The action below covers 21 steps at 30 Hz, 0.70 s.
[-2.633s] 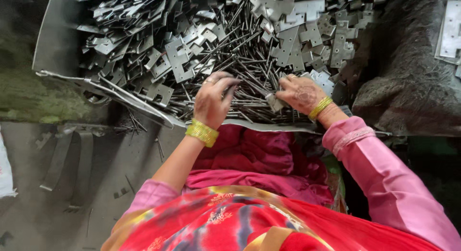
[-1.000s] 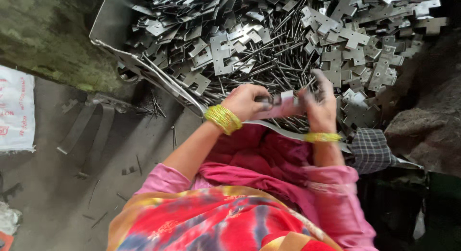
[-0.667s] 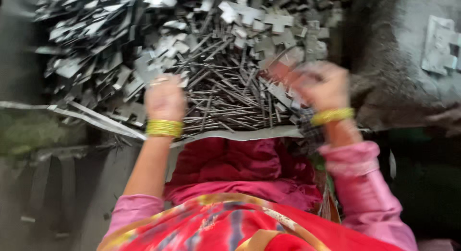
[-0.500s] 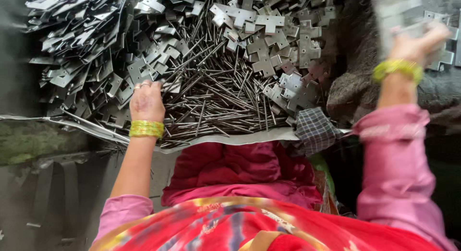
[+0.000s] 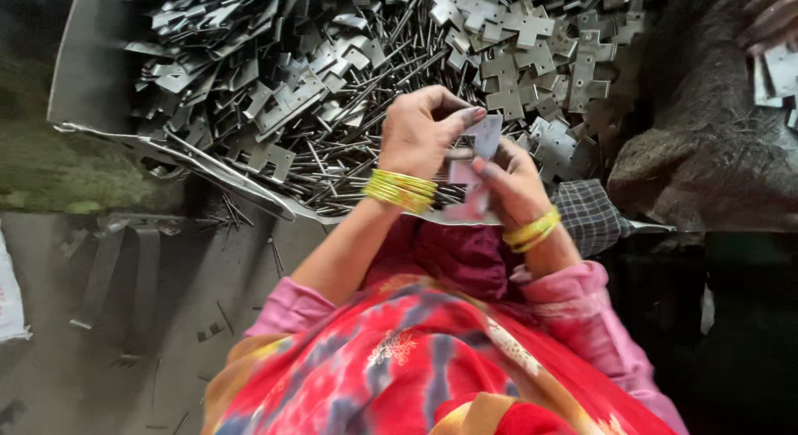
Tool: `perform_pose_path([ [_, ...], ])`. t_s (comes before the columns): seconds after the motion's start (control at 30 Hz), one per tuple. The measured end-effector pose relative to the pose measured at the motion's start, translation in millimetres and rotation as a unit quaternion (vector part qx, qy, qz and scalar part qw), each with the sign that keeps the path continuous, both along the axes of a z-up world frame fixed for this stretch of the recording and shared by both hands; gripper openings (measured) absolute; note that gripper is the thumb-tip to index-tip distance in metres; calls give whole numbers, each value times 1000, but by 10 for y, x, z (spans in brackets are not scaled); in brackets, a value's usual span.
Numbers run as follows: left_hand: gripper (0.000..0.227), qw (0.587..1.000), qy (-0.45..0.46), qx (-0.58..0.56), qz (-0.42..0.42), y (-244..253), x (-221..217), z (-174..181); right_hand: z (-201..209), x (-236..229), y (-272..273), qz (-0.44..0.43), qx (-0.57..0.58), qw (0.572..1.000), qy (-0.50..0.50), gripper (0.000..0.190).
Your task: The person inserts metal pins into metal hinge plates by hand, then places the assembled hinges onto a nearby surface. The task is performed repeatedly with both hands working together to align and insert the pins.
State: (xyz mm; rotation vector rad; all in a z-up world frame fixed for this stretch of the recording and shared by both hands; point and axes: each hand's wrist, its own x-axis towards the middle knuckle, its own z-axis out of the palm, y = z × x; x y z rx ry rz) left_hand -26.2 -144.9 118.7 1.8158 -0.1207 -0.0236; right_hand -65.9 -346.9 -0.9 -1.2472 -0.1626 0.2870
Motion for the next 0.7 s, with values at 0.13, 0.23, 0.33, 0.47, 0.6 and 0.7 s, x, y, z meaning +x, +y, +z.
perform_pose_path([
  [0.13, 33, 977, -145, 154, 37, 150, -135, -79, 140, -45, 337, -21, 207, 962, 177, 53],
  [0.23, 29, 986, -56, 110, 114, 492, -221, -224, 332, 275, 239, -85, 167, 978, 96, 54],
  [0.33, 26, 986, -26, 93, 135, 806, -322, -408, 332, 508, 152, -87, -578, 801, -130, 33],
  [0.47, 27, 986, 25, 85, 142, 880, -371, -604, -11, 402, 176, -25, -797, 580, -167, 27],
  [0.6, 24, 986, 6, 123, 112, 599, -292, -779, -339, 263, 235, -88, -813, 539, -202, 15],
  [0.7, 22, 982, -24, 163, 88, 270, -59, -926, -403, 222, 296, -113, -818, 529, -196, 13],
])
